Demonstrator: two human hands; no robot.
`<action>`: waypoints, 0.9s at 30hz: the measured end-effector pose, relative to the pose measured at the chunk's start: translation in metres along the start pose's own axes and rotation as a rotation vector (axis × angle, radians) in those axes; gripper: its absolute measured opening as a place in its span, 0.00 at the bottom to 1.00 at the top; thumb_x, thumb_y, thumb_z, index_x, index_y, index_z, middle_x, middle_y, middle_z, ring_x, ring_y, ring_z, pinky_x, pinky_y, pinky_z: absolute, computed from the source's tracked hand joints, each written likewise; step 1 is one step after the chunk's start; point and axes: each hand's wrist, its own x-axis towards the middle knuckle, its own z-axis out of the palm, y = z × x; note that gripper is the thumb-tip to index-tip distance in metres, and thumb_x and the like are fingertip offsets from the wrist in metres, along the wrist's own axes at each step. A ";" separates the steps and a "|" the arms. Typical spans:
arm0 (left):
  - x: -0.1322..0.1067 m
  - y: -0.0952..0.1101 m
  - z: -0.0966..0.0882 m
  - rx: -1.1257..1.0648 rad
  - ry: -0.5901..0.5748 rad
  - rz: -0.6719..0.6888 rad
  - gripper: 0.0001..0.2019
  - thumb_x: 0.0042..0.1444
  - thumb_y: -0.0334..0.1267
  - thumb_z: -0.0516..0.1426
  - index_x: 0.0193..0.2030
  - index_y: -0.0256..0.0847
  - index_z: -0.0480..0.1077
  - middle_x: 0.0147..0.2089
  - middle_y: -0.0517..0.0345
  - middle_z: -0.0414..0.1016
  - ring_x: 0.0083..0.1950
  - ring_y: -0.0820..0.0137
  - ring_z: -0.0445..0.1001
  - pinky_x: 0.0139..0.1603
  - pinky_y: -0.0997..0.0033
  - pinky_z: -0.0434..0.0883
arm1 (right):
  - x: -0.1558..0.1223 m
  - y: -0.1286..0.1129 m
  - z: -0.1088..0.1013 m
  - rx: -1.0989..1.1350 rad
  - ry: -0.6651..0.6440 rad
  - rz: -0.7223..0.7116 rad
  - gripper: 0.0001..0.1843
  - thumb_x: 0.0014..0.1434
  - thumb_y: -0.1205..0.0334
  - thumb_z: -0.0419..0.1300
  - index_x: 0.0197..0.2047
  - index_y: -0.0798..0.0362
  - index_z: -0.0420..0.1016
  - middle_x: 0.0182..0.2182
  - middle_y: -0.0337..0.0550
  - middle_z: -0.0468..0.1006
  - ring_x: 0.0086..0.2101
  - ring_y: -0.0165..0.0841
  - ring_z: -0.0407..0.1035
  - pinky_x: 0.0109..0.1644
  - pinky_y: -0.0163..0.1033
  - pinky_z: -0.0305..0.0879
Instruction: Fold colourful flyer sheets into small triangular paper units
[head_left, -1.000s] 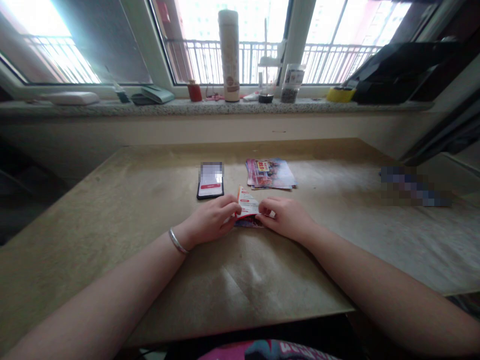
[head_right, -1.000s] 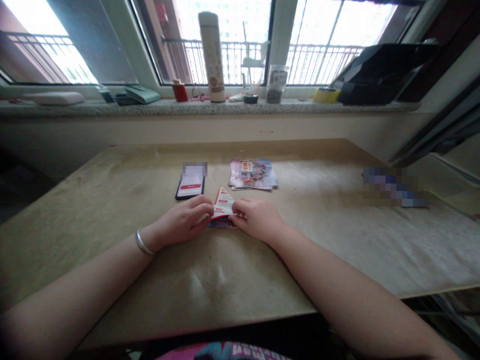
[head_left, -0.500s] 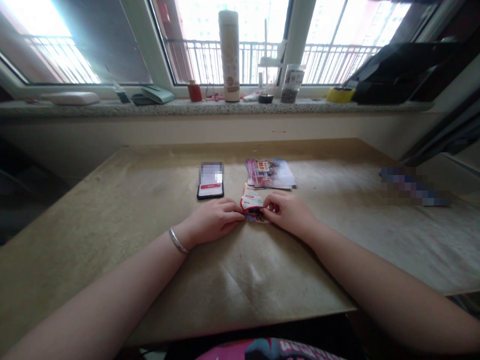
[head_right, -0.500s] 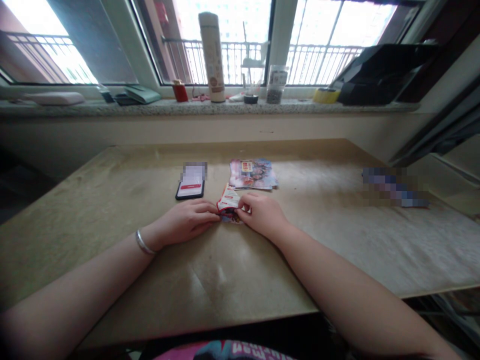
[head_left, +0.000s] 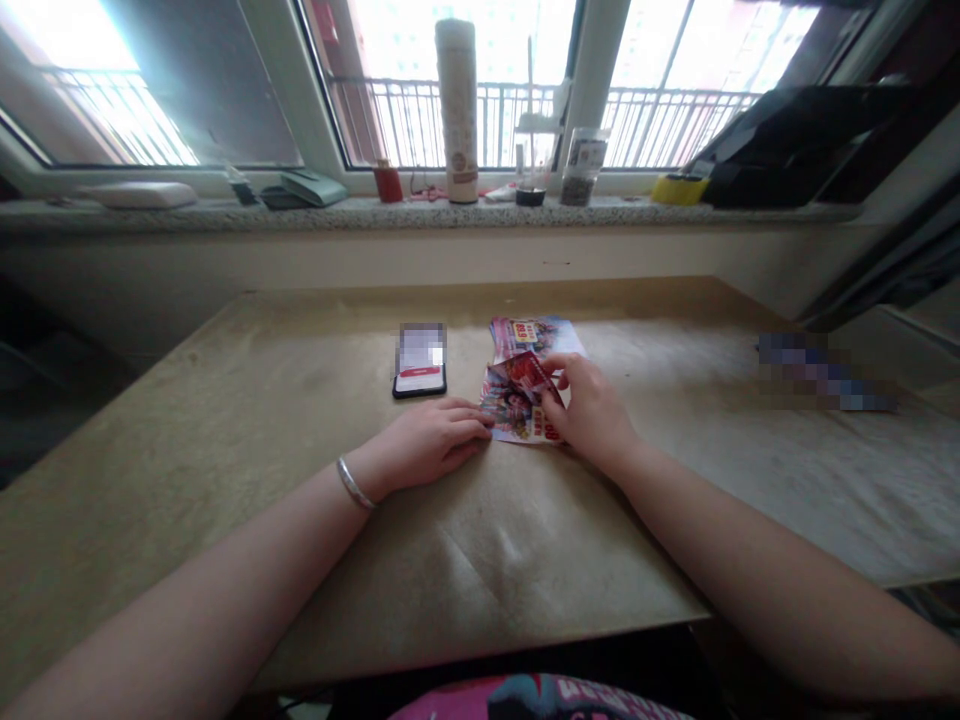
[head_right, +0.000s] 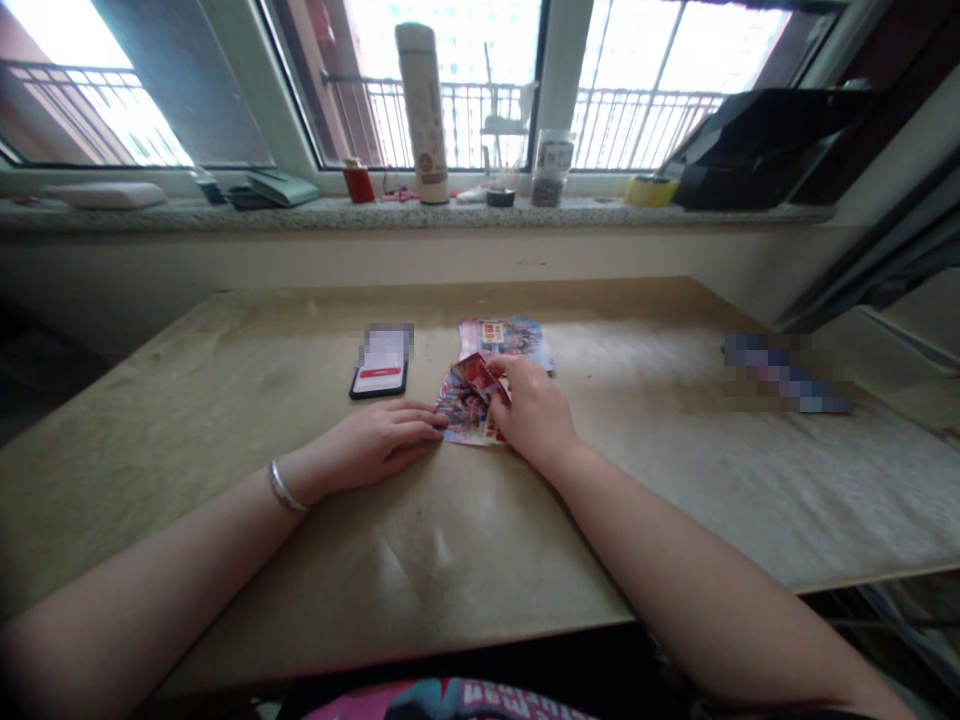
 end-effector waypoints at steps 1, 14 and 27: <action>0.000 0.000 0.000 -0.002 -0.004 -0.003 0.12 0.63 0.35 0.51 0.49 0.41 0.73 0.54 0.53 0.75 0.56 0.66 0.71 0.56 0.61 0.72 | 0.001 0.002 0.000 0.007 0.011 0.018 0.17 0.55 0.68 0.56 0.49 0.51 0.67 0.42 0.48 0.76 0.38 0.38 0.70 0.43 0.45 0.67; 0.000 0.001 -0.004 0.090 -0.030 -0.009 0.15 0.62 0.35 0.52 0.54 0.41 0.71 0.52 0.50 0.75 0.52 0.65 0.72 0.53 0.61 0.72 | 0.010 0.023 -0.015 -0.030 -0.107 0.314 0.19 0.55 0.61 0.59 0.51 0.47 0.66 0.31 0.37 0.79 0.30 0.34 0.71 0.30 0.36 0.59; 0.000 0.003 -0.007 0.261 -0.036 -0.018 0.15 0.63 0.38 0.52 0.53 0.42 0.72 0.46 0.51 0.76 0.46 0.64 0.72 0.48 0.62 0.71 | 0.011 0.028 -0.019 -0.180 -0.351 0.303 0.15 0.56 0.59 0.58 0.45 0.40 0.80 0.31 0.38 0.80 0.29 0.33 0.70 0.29 0.36 0.59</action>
